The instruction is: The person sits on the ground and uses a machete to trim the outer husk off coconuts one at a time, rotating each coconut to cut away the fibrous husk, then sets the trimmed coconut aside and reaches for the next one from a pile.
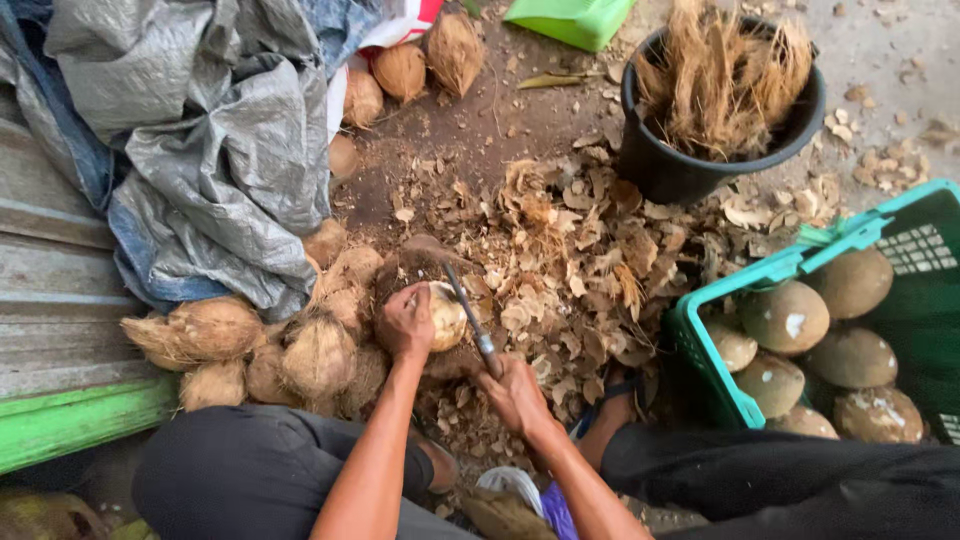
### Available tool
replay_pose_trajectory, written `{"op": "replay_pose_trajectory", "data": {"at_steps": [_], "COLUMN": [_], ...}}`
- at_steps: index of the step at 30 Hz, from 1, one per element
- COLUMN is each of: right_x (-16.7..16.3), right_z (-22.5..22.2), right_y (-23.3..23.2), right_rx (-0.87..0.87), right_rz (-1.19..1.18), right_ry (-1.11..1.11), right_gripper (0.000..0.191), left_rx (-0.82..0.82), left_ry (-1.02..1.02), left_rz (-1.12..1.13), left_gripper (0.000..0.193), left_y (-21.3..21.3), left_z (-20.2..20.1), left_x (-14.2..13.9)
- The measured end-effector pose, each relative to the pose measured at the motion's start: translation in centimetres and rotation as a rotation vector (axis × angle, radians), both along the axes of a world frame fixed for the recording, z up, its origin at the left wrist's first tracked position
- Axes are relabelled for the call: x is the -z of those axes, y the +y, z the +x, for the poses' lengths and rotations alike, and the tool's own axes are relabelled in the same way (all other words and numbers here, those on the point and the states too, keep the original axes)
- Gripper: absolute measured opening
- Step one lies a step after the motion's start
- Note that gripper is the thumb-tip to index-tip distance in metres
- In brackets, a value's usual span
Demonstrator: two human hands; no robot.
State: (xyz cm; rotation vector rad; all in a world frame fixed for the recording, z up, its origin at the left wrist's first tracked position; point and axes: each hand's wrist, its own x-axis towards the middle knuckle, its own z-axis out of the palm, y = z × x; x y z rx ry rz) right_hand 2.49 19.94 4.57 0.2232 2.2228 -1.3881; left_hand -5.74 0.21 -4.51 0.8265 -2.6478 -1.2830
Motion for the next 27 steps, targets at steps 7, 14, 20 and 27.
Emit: {"op": "replay_pose_trajectory", "data": {"at_steps": [7, 14, 20, 27], "right_x": [0.5, 4.3, 2.8, -1.9], "right_z": [0.5, 0.5, 0.1, -0.4], "right_y": [-0.6, -0.3, 0.7, 0.2], "right_rx": [0.15, 0.004, -0.04, 0.146], "right_rz": [-0.077, 0.067, -0.023, -0.123], "right_ry": [0.005, 0.009, -0.106, -0.169], "right_gripper": [0.044, 0.043, 0.035, 0.038], "left_rx": [-0.022, 0.043, 0.054, -0.124], "left_ry": [-0.131, -0.007, -0.069, -0.171], "left_rz": [0.059, 0.04, 0.019, 0.155], "left_gripper": [0.051, 0.045, 0.046, 0.042], "left_y": [0.0, 0.7, 0.0, -0.2], "left_z": [0.3, 0.0, 0.0, -1.3], "left_x": [-0.5, -2.8, -2.5, 1.2]}}
